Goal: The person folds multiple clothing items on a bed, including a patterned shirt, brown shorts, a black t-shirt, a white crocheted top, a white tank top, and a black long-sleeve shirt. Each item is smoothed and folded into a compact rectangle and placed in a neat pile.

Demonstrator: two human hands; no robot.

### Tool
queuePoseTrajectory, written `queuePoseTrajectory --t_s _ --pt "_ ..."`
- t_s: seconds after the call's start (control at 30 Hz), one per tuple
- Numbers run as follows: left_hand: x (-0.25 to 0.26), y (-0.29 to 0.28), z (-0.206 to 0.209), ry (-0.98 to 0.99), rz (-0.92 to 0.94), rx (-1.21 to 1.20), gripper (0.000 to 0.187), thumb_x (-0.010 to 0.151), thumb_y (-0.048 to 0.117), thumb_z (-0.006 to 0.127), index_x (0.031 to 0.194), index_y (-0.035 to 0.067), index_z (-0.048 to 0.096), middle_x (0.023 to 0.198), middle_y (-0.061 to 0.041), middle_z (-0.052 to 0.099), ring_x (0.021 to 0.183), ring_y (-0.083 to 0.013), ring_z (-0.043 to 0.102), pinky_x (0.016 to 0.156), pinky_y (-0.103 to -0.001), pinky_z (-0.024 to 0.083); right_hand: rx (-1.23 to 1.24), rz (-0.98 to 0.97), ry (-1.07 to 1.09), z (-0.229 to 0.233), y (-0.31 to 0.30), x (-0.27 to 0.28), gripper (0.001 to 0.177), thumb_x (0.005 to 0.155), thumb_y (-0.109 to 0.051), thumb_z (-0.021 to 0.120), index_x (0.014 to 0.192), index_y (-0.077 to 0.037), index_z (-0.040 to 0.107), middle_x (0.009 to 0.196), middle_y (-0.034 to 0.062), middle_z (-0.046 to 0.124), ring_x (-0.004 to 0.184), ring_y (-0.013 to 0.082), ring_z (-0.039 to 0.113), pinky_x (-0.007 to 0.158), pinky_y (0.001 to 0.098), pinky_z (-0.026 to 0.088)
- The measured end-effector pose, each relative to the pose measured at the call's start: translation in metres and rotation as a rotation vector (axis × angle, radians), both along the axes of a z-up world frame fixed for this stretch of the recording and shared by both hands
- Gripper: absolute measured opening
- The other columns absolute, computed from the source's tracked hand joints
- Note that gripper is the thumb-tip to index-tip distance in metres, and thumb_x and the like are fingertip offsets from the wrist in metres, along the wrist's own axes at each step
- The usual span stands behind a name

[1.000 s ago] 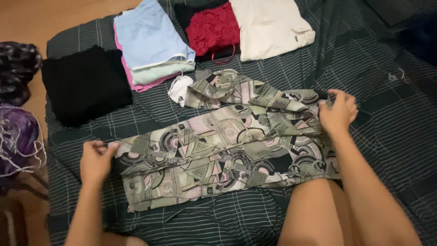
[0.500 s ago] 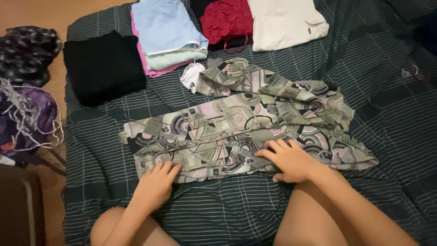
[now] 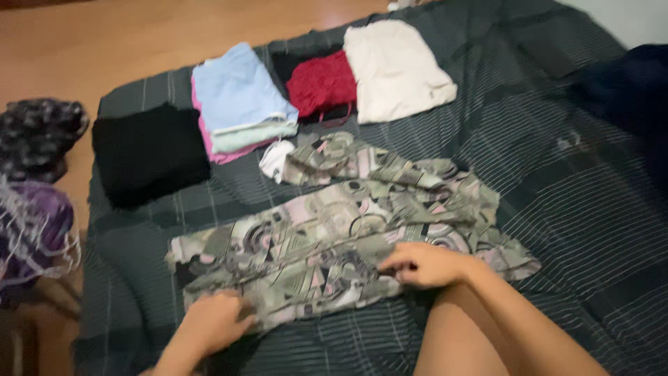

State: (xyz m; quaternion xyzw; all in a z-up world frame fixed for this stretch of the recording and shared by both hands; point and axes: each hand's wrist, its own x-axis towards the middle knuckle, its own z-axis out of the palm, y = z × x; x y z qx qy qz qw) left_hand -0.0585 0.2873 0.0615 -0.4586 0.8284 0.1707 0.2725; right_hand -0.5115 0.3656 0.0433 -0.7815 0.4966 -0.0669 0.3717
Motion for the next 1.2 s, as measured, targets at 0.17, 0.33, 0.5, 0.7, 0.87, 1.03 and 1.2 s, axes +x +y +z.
queuePoseTrajectory --t_s 0.17,0.33,0.5,0.7,0.87,1.03,1.2 --pt "-0.042 -0.012 -0.025 0.541 -0.107 -0.589 0.068 0.090 0.055 0.060 0.146 0.018 0.050 0.159 -0.011 0.038 0.149 -0.0317 0.031 0.116 -0.053 0.031 -0.291 -0.591 -0.204 -0.002 -0.053 -0.054 0.031 0.090 -0.018 0.066 0.120 -0.018 0.072 0.111 0.0073 0.071 0.094 0.0211 0.071 0.085 0.0318 0.057" --pt "-0.081 -0.047 -0.023 -0.047 0.041 0.039 0.093 0.092 0.077 0.040 0.161 0.020 0.013 0.172 -0.013 0.001 0.152 -0.0345 0.004 0.114 -0.064 0.005 -0.541 -0.826 0.122 -0.008 -0.099 -0.086 0.045 0.081 -0.024 0.075 0.124 -0.014 0.070 0.112 0.0147 0.063 0.104 0.0338 0.061 0.091 0.0485 0.049" --pt "-0.141 -0.091 0.010 -0.057 0.034 -0.074 0.065 0.100 0.065 0.041 0.137 0.016 0.062 0.143 -0.009 0.064 0.136 -0.0248 0.058 0.130 -0.056 0.021 -0.455 -0.776 0.394 -0.011 -0.104 -0.058 0.024 0.082 -0.031 0.073 0.102 -0.018 0.074 0.111 0.0051 0.068 0.117 0.0308 0.059 0.100 0.0632 0.036" --pt "-0.219 -0.137 -0.016 0.700 -0.292 -0.746 0.067 0.074 0.020 0.073 0.137 0.007 0.054 0.142 -0.014 0.056 0.131 -0.0314 0.053 0.104 -0.053 0.042 -0.139 -0.560 -0.275 0.023 -0.085 -0.053 0.022 0.093 -0.030 0.067 0.104 -0.012 0.062 0.097 0.0022 0.069 0.095 0.0143 0.064 0.089 0.0347 0.052" --pt "-0.241 -0.157 -0.050 0.548 -0.319 -0.695 0.059 0.073 0.017 0.072 0.130 0.016 0.058 0.129 -0.007 0.062 0.126 -0.0280 0.056 0.104 -0.055 0.043 0.108 -0.283 -0.373 0.052 -0.058 -0.069 0.020 0.097 -0.027 0.066 0.103 -0.009 0.061 0.097 -0.0008 0.061 0.094 0.0095 0.054 0.086 0.0275 0.047" --pt "-0.208 -0.176 -0.048 0.527 -0.247 -0.578 0.034 0.081 0.017 0.069 0.115 0.018 0.071 0.111 -0.009 0.072 0.111 -0.0314 0.066 0.094 -0.052 0.048 0.238 -0.333 -0.467 0.039 -0.045 -0.095 0.017 0.092 -0.020 0.072 0.100 -0.009 0.063 0.096 -0.0021 0.060 0.092 0.0074 0.054 0.082 0.0265 0.046" --pt "-0.151 -0.188 -0.016 0.610 -0.047 -0.553 0.026 0.081 0.018 0.070 0.106 0.017 0.076 0.098 -0.014 0.075 0.096 -0.0352 0.069 0.083 -0.052 0.050 0.233 -0.529 -0.690 0.019 -0.037 -0.114 0.018 0.091 -0.006 0.075 0.091 -0.008 0.057 0.091 0.0003 0.058 0.086 0.0087 0.055 0.076 0.0255 0.045"
